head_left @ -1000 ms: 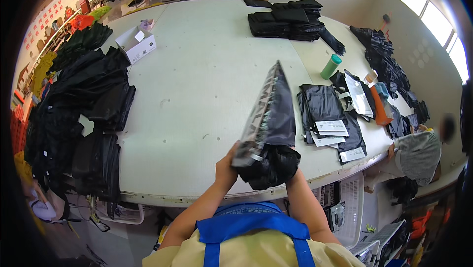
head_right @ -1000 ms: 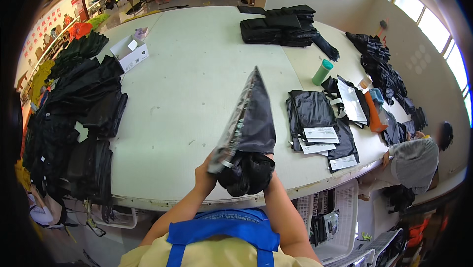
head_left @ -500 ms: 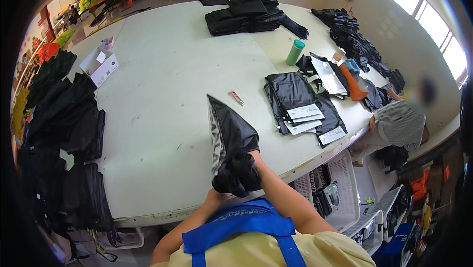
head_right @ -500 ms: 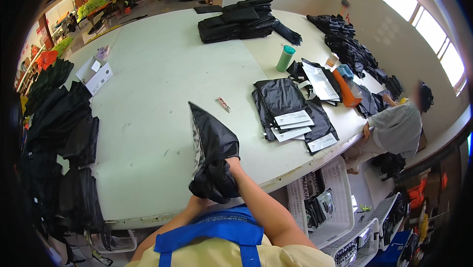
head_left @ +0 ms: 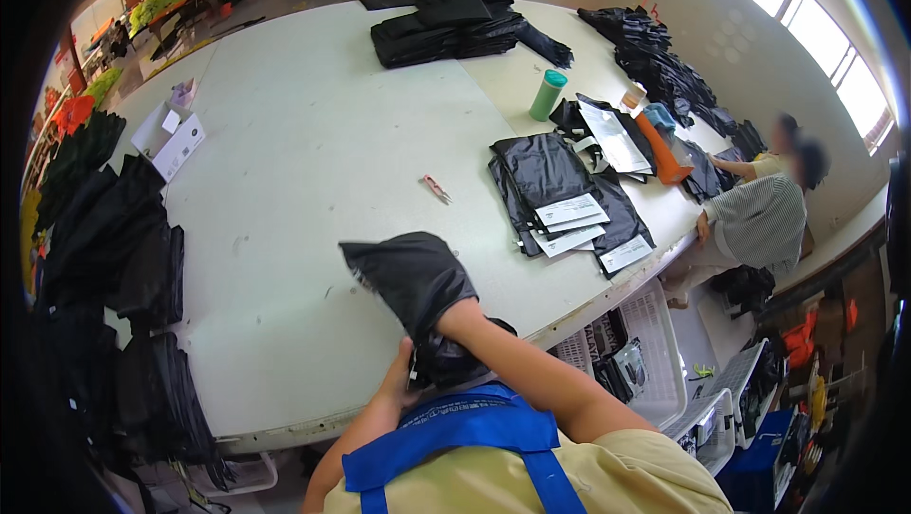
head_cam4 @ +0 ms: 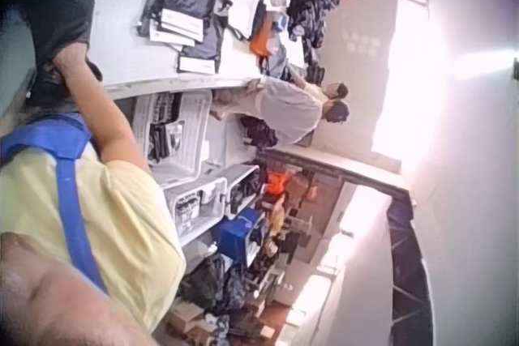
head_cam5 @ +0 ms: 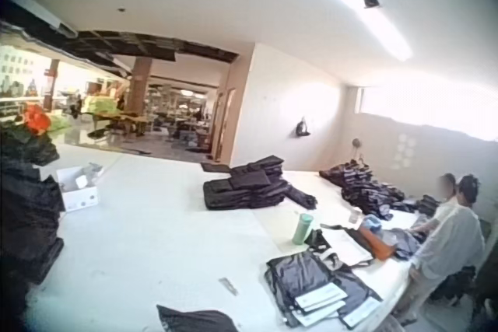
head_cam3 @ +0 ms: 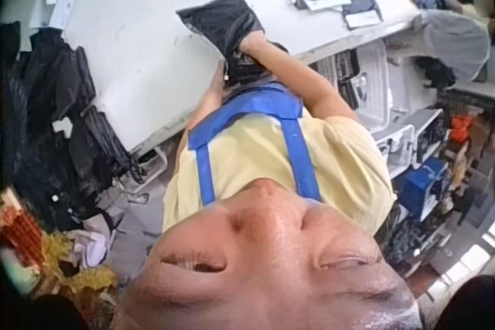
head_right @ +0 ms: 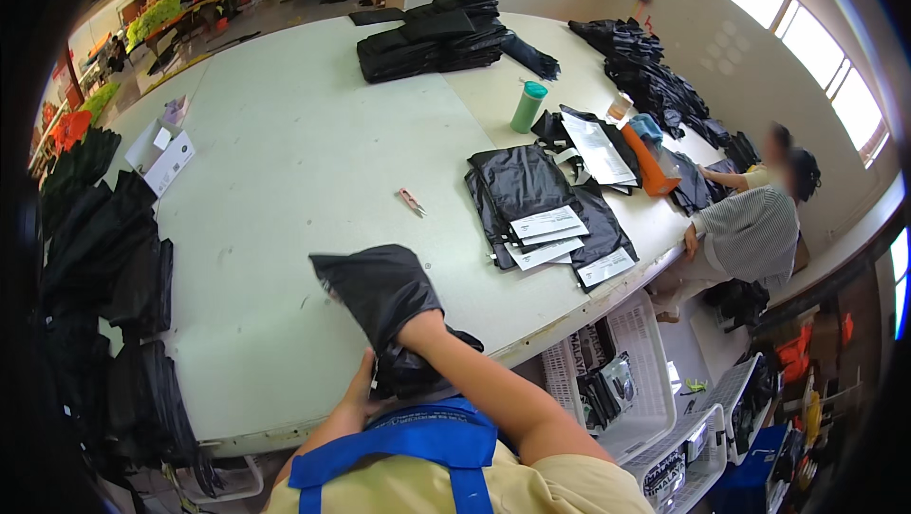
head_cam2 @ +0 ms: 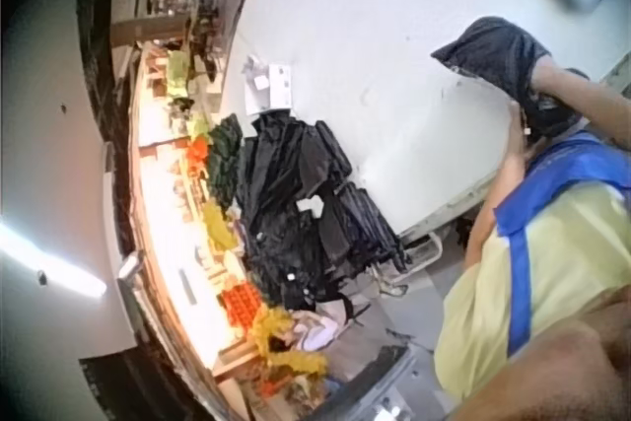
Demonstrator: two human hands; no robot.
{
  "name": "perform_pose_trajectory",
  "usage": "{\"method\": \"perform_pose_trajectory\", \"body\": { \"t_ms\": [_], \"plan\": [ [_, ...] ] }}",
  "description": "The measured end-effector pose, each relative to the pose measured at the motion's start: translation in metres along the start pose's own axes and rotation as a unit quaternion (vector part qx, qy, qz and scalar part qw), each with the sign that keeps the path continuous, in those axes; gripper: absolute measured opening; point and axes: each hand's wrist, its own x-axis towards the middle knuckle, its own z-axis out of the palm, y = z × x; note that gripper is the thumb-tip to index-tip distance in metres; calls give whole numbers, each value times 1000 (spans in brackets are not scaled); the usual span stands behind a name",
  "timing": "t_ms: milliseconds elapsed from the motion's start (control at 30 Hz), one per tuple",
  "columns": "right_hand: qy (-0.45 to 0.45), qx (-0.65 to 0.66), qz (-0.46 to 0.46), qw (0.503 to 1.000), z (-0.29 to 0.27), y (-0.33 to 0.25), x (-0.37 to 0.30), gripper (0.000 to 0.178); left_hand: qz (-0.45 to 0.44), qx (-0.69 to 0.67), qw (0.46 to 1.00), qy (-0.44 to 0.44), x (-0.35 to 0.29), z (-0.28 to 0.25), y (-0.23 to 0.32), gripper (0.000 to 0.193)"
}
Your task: The person folds a black raincoat on a white table. They smooth the fabric, fold the sleeves inward, fold the body in half, and then fold it into a compact rectangle. The folded coat is placed on a stack of similar folded items.
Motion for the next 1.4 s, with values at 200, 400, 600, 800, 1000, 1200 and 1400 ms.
{"method": "perform_pose_trajectory", "body": {
  "t_ms": [200,400,600,800,1000,1200,1400],
  "plan": [
    [7,19,-71,997,-13,-19,5,48,13,-81,992,-92,-2,-8,-7,70],
    [-40,56,-78,995,-17,-1,19,47,-12,-73,994,-81,3,-11,-7,66],
    [-48,165,-64,983,-2,19,24,46,63,-31,991,-113,5,-20,-9,71],
    [-56,236,35,970,2,76,20,47,140,23,984,-105,-6,28,11,72],
    [-58,-80,-2,995,21,54,-1,59,26,-69,992,-103,24,-34,-20,80],
    [-117,-191,-57,973,38,-15,39,58,55,-78,994,-53,-8,-21,-31,92],
    [-16,-182,-75,980,91,23,60,66,363,330,815,309,-38,-8,26,53]
  ]
}}
